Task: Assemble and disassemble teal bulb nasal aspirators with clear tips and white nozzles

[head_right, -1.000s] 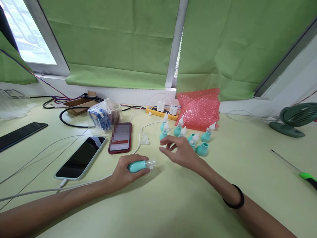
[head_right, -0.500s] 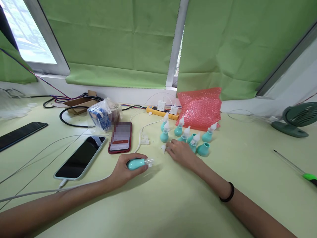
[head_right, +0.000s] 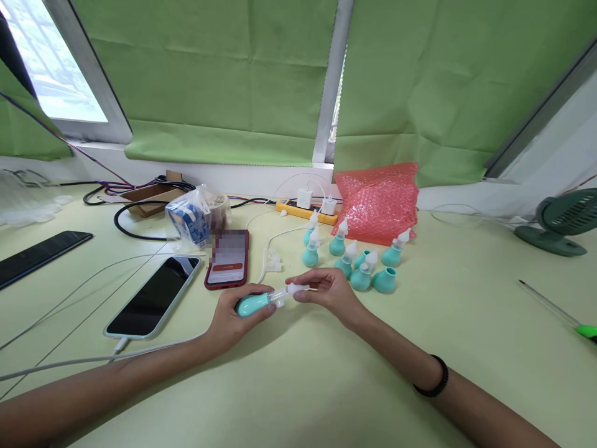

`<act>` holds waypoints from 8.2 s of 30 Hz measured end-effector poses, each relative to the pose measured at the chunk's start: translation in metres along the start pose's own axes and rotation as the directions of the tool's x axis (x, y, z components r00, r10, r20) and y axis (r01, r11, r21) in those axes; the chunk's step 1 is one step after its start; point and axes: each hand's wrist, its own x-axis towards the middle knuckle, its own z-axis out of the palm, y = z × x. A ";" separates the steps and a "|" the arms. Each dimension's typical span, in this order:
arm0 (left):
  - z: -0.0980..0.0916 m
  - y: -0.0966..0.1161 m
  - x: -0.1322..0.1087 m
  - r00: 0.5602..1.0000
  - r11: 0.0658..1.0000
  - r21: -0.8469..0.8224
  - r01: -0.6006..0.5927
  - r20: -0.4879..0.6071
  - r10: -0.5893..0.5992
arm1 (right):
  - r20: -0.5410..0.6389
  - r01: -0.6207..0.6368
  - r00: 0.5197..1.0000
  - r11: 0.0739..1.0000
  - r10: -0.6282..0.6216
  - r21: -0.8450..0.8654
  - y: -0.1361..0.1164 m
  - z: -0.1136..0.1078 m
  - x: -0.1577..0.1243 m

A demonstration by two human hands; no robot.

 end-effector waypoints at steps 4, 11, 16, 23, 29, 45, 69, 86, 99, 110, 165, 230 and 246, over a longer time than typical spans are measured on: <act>0.000 -0.001 0.000 1.000 1.000 0.020 -0.006 0.012 0.006 | 0.007 -0.075 0.997 0.995 0.075 0.066 0.008 -0.005 0.003; 0.001 -0.002 -0.002 0.999 0.999 0.034 -0.032 0.025 0.031 | 0.150 -0.123 0.980 0.989 0.134 -0.080 0.001 -0.014 0.006; 0.000 -0.003 -0.003 0.976 0.978 0.060 -0.200 0.095 0.194 | 0.223 -0.152 0.959 0.981 0.176 -0.123 -0.005 -0.017 0.005; 0.000 -0.006 -0.003 0.959 0.957 0.079 -0.279 0.074 0.273 | 0.210 -0.192 0.961 0.981 0.181 0.034 0.006 -0.012 0.007; 0.002 -0.008 -0.002 0.956 0.953 0.076 -0.292 0.033 0.290 | 0.171 -0.224 0.967 0.954 0.191 0.198 0.011 -0.003 0.004; -0.001 -0.001 0.000 0.992 0.991 -0.035 -0.126 0.011 0.126 | -0.087 -0.052 0.995 0.994 0.044 -0.094 -0.018 0.009 -0.007; 0.000 -0.005 0.002 0.993 0.985 -0.169 -0.028 0.107 0.046 | 0.009 -0.068 0.882 -0.147 -0.472 -0.987 -0.030 0.004 0.100; 0.000 -0.004 0.000 0.972 0.992 -0.018 -0.125 0.199 0.126 | 0.323 0.341 0.884 -0.007 -0.338 -0.940 0.036 0.054 0.068; 0.000 -0.002 0.000 0.971 0.991 0.014 -0.131 0.203 0.126 | 0.484 0.532 0.828 0.126 -0.282 -0.837 0.033 0.040 0.033; 0.005 -0.006 0.003 0.969 0.976 0.134 -0.173 0.202 0.144 | 0.368 0.470 0.823 0.154 -0.433 -0.869 0.033 0.012 -0.023; 0.007 -0.013 0.006 0.973 0.931 0.320 -0.177 0.198 0.117 | 0.413 0.593 0.724 0.193 -0.552 -0.782 0.032 -0.001 0.005; 0.006 -0.014 0.005 0.965 0.942 0.287 -0.175 0.242 0.106 | 0.338 0.680 0.639 0.302 -0.691 -0.669 0.040 0.011 -0.006; 0.005 -0.011 0.004 0.944 0.915 0.316 -0.250 0.289 0.158 | 0.325 0.675 0.648 0.321 -0.689 -0.664 0.039 0.012 -0.006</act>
